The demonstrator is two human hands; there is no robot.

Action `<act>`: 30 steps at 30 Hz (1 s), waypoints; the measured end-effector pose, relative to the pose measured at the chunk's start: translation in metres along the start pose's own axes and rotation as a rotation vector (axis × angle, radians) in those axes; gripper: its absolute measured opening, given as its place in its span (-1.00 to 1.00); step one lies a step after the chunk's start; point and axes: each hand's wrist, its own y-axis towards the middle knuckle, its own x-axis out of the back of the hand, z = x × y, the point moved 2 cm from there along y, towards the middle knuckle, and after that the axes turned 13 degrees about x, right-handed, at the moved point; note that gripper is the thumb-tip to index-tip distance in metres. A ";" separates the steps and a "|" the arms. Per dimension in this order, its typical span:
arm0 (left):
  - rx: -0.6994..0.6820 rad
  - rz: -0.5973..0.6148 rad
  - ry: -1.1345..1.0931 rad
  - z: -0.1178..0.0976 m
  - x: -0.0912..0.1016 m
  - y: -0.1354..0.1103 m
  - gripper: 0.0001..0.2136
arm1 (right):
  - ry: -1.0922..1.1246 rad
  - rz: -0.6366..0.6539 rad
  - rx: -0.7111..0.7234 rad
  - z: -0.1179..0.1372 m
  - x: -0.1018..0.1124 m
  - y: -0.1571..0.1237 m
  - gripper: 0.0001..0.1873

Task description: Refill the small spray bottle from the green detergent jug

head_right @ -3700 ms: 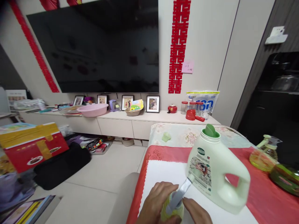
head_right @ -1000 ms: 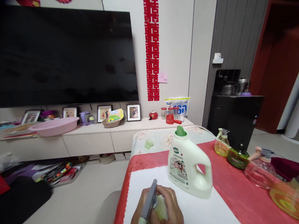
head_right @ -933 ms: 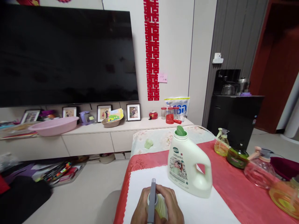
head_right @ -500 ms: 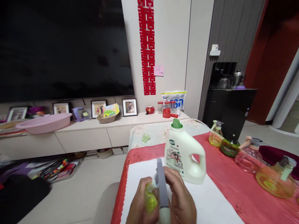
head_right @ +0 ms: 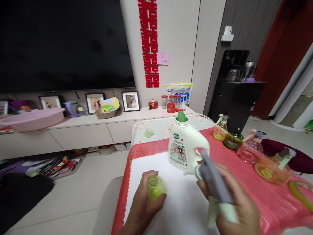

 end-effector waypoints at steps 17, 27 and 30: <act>-0.031 -0.021 0.007 0.003 -0.002 0.001 -0.51 | -0.176 0.801 -0.146 -0.042 -0.066 -0.054 -0.71; 0.004 -0.014 0.006 -0.001 0.001 0.000 -0.52 | -0.142 0.085 -0.394 -0.088 -0.011 0.017 -0.13; 0.005 -0.013 0.005 -0.001 0.001 0.000 -0.53 | 0.045 0.128 -0.428 -0.093 -0.020 0.033 -0.14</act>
